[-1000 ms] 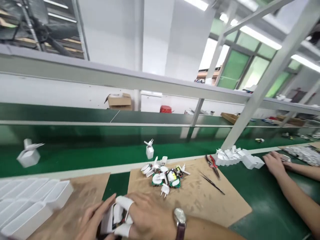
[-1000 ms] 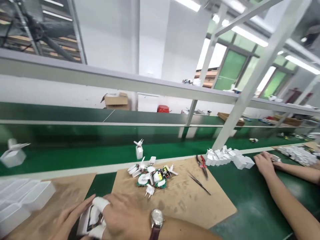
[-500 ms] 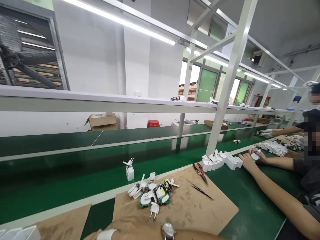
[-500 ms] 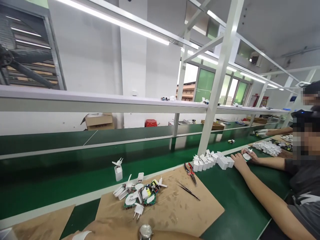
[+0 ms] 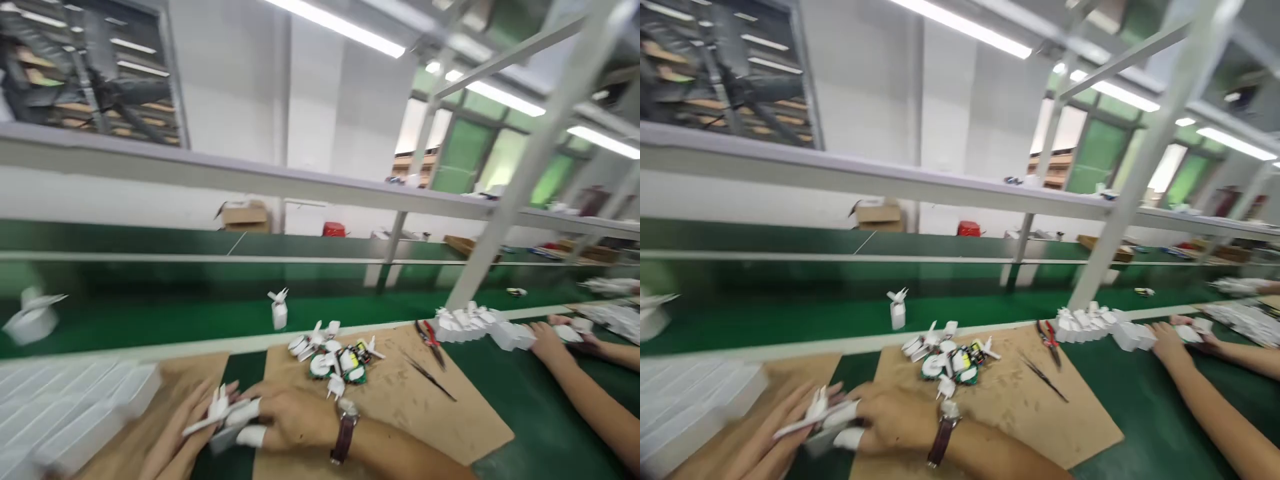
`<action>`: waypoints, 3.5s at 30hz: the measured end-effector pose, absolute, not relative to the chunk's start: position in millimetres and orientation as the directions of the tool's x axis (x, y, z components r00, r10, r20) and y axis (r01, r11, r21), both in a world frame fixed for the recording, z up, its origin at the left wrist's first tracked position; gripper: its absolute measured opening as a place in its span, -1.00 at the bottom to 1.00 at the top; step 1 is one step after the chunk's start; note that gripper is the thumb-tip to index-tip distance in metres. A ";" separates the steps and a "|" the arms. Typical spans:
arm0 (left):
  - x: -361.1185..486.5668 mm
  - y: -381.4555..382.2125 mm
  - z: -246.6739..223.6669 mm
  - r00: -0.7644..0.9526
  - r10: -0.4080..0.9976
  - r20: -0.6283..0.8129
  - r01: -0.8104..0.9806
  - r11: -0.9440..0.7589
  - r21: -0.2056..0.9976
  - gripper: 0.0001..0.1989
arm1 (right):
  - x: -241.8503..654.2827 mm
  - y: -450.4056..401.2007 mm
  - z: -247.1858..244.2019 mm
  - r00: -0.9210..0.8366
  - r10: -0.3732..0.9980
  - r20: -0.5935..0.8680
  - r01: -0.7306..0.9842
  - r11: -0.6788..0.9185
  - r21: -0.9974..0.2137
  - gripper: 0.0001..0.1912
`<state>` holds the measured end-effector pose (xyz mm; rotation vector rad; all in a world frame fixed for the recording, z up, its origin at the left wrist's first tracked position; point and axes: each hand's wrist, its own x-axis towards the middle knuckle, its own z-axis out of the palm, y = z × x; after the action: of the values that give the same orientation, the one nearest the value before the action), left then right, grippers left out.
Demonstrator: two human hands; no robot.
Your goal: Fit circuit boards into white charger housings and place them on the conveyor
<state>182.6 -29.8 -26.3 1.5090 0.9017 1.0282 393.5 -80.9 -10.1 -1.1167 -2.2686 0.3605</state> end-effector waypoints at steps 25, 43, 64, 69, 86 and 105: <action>182.0 -59.5 -29.5 0.523 0.796 0.305 -0.026 -0.343 0.939 -0.16 | 383.2 -113.1 -32.7 -0.333 0.797 0.504 0.631 0.586 -0.508 -0.61; 183.2 -59.7 -30.9 0.531 0.792 0.300 -0.030 -0.337 0.941 -0.14 | 386.2 -113.7 -26.6 -0.352 0.802 0.483 0.641 0.583 -0.500 -0.72; 185.3 -58.5 -39.3 0.470 0.642 0.606 0.213 -0.748 0.629 -0.30 | 376.0 -98.8 -43.0 -0.201 0.970 -0.135 -0.551 -0.226 -0.803 -0.69; 186.6 -58.1 -35.1 0.468 0.597 0.652 0.217 -0.793 0.569 -0.33 | 372.7 -102.5 -42.1 -0.226 0.963 -0.149 -0.563 -0.254 -0.787 -0.76; 182.2 -54.1 -36.5 0.537 0.785 0.311 0.459 -0.580 0.673 -0.37 | 373.9 -110.2 -35.9 -0.039 0.963 0.265 0.315 0.264 -0.912 -0.82; 246.5 98.7 -15.3 0.319 0.906 0.278 0.554 -0.416 0.721 -0.34 | 378.0 -94.9 -42.9 -0.044 0.968 0.248 0.373 0.246 -0.895 -0.69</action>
<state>246.5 98.7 -15.3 2.0865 1.2857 0.9213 378.0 -94.9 -42.9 -1.2824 -1.5899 0.8051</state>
